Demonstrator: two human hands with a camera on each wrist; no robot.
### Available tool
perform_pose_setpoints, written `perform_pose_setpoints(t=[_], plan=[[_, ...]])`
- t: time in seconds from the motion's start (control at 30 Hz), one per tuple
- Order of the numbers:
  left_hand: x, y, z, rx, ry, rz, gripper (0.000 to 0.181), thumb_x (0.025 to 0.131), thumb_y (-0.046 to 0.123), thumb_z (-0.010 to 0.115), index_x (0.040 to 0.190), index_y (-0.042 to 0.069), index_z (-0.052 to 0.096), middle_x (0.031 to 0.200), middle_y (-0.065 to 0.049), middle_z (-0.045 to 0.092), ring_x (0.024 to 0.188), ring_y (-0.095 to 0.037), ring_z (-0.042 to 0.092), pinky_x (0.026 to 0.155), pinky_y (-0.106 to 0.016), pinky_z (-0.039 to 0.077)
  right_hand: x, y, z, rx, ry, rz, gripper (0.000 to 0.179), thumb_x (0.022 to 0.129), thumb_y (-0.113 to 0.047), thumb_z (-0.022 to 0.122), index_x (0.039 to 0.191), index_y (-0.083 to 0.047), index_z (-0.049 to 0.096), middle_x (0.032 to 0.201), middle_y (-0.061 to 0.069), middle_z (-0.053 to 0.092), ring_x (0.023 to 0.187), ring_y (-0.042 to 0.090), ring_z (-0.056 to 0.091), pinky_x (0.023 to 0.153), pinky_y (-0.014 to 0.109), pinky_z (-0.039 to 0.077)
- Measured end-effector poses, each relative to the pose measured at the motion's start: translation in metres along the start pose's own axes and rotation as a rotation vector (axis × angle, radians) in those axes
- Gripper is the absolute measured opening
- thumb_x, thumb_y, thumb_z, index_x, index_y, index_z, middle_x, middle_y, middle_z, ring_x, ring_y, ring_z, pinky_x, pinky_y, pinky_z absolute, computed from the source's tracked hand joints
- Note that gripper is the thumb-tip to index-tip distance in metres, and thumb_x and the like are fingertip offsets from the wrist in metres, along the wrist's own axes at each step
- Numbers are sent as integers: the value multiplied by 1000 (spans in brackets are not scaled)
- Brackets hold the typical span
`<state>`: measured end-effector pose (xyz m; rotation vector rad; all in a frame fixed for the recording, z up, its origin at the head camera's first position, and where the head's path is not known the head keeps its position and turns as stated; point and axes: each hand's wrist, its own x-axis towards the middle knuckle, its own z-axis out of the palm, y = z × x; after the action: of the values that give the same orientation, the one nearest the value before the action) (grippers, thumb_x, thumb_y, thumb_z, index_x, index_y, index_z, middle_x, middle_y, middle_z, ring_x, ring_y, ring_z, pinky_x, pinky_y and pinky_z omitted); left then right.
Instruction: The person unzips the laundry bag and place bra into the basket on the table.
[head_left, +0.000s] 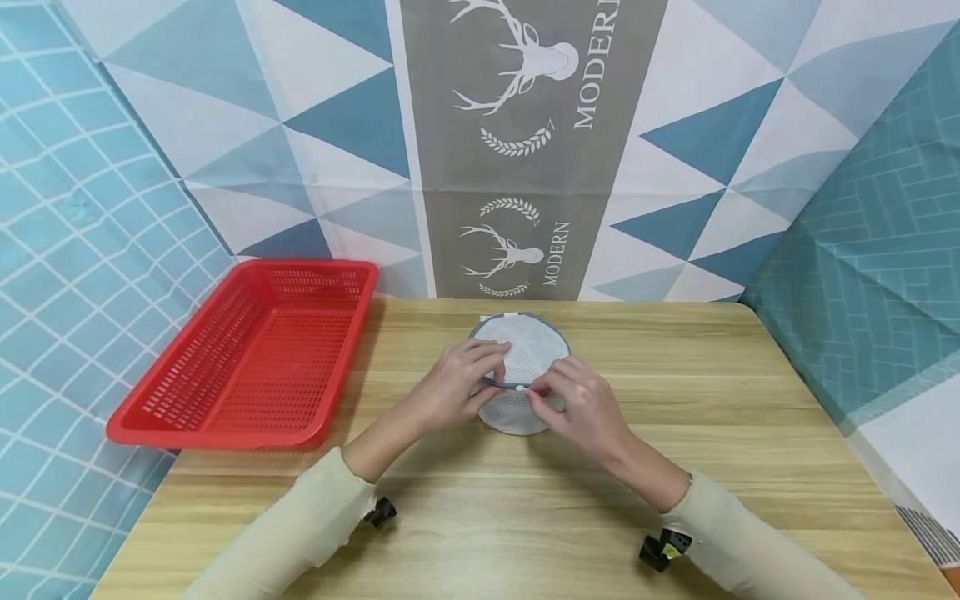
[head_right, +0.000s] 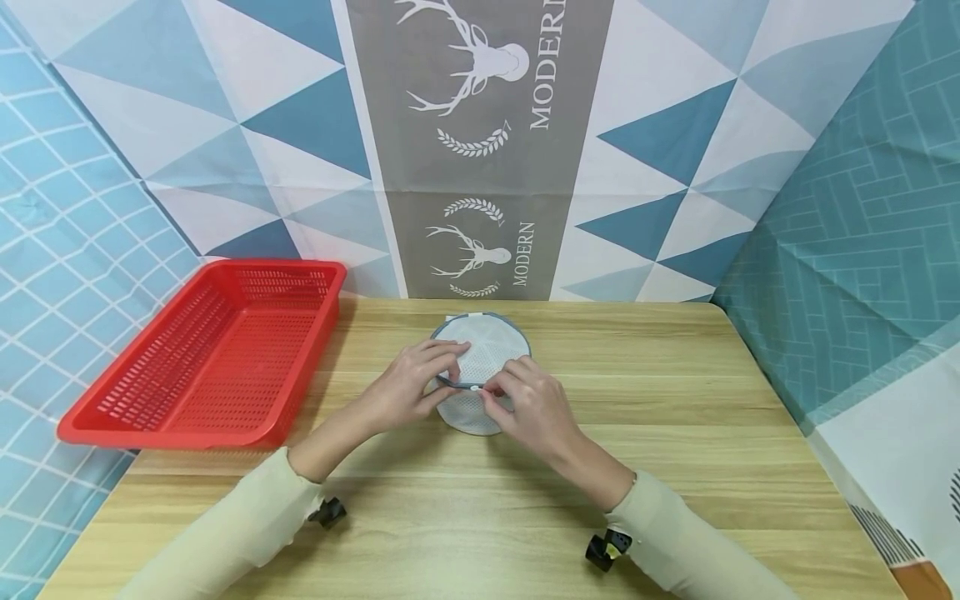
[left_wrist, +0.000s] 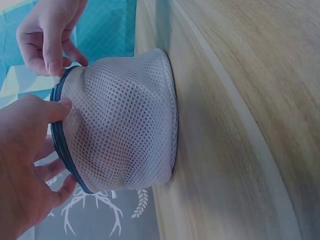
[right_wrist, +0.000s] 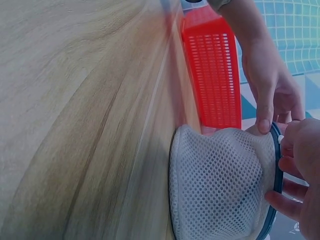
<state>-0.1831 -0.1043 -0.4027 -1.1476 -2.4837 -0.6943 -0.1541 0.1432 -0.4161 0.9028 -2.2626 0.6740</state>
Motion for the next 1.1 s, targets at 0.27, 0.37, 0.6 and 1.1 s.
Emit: perform_pose_setpoints(t=[0.27,0.37,0.6,1.1], plan=[[2,1,2,32,7,-51,25,93,20,92,96,18,68,153,-12,75,141,-34,71,103,-63,58,1,0,0,9,16,1,11,85,-2,90,85,-9,81,80,0,76,80,14,68,66,26,58],[3,3,2,32,8,-65,26,93,27,94,96,19,69,153,-11,75,142,-33,71,102,-62,57,1,0,0,5,24,-11,12,85,-2,90,85,-9,82,79,-1,76,80,14,68,66,26,59],[5,5,3,18,5,-75,25,93,24,94,96,18,70,154,-15,74,143,-37,70,101,-62,56,3,-2,2,-15,31,-24,13,84,-4,93,85,-11,82,78,-2,74,78,13,67,65,26,57],[1,2,0,-7,-37,-59,20,97,17,88,97,15,68,158,-19,70,148,-43,67,113,-70,55,0,2,1,-9,29,-22,12,83,-4,91,84,-10,80,79,-2,76,81,14,68,67,28,60]])
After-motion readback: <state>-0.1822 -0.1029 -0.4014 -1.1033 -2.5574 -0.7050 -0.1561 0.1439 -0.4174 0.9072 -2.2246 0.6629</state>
